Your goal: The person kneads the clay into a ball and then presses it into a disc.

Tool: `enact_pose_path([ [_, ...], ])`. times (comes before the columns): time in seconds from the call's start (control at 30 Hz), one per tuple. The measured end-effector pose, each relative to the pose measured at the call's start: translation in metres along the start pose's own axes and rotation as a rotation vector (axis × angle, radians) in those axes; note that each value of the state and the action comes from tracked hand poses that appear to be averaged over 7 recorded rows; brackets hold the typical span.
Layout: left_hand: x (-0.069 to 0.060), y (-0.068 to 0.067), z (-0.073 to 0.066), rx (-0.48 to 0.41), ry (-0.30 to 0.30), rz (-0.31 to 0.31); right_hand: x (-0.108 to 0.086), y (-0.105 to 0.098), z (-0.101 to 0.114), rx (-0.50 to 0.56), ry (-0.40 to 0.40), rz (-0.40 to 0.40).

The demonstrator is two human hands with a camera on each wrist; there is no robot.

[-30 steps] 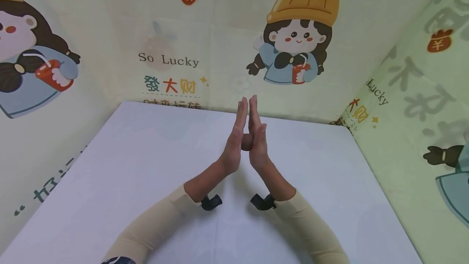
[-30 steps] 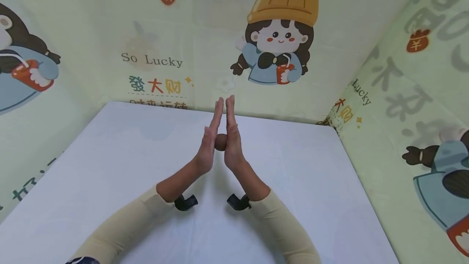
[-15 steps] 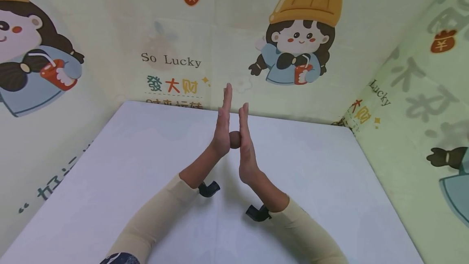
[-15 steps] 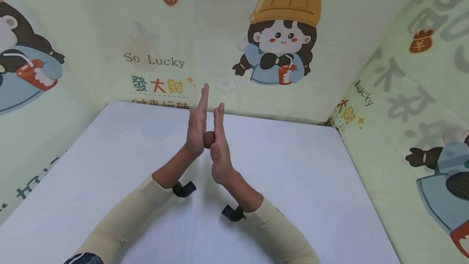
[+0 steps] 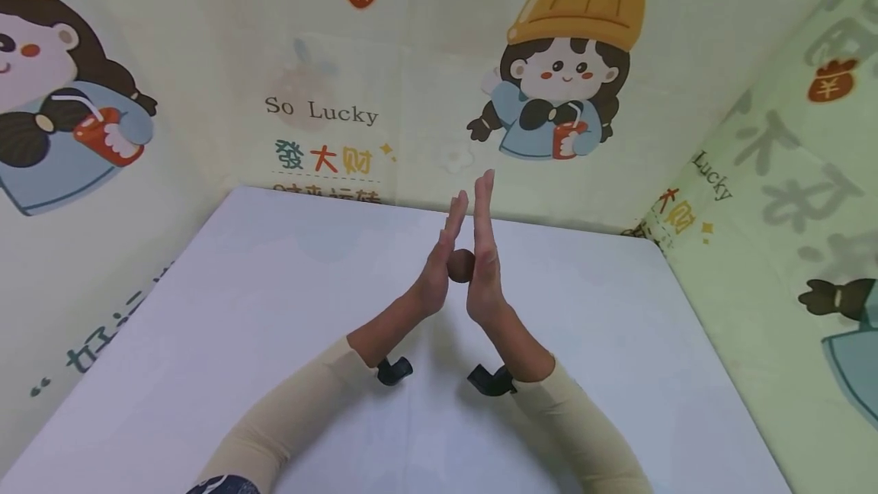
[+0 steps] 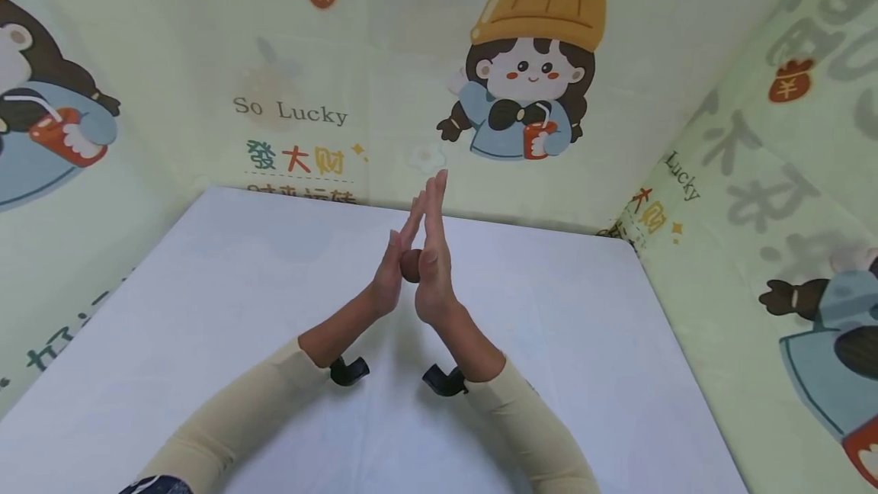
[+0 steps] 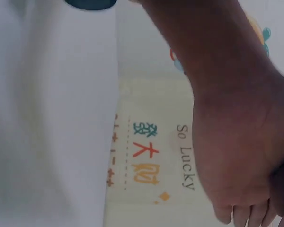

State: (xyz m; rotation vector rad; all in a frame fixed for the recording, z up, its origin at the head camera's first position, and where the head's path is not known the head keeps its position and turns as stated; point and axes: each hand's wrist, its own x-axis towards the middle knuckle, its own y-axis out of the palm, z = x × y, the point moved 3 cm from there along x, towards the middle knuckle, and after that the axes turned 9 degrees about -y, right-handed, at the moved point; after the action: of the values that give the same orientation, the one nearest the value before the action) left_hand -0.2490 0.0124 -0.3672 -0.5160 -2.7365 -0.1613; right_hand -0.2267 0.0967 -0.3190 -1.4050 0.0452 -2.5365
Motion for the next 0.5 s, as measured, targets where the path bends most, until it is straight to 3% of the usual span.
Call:
enact_pose_path([
  [0.27, -0.010, 0.012, -0.011, 0.054, 0.091, 0.015, -0.007, -0.012, -0.020, 0.074, 0.112, -0.033],
  [0.5, -0.009, 0.011, -0.029, 0.082, 0.165, -0.061, -0.019, -0.003, -0.027, 0.138, 0.118, -0.004],
])
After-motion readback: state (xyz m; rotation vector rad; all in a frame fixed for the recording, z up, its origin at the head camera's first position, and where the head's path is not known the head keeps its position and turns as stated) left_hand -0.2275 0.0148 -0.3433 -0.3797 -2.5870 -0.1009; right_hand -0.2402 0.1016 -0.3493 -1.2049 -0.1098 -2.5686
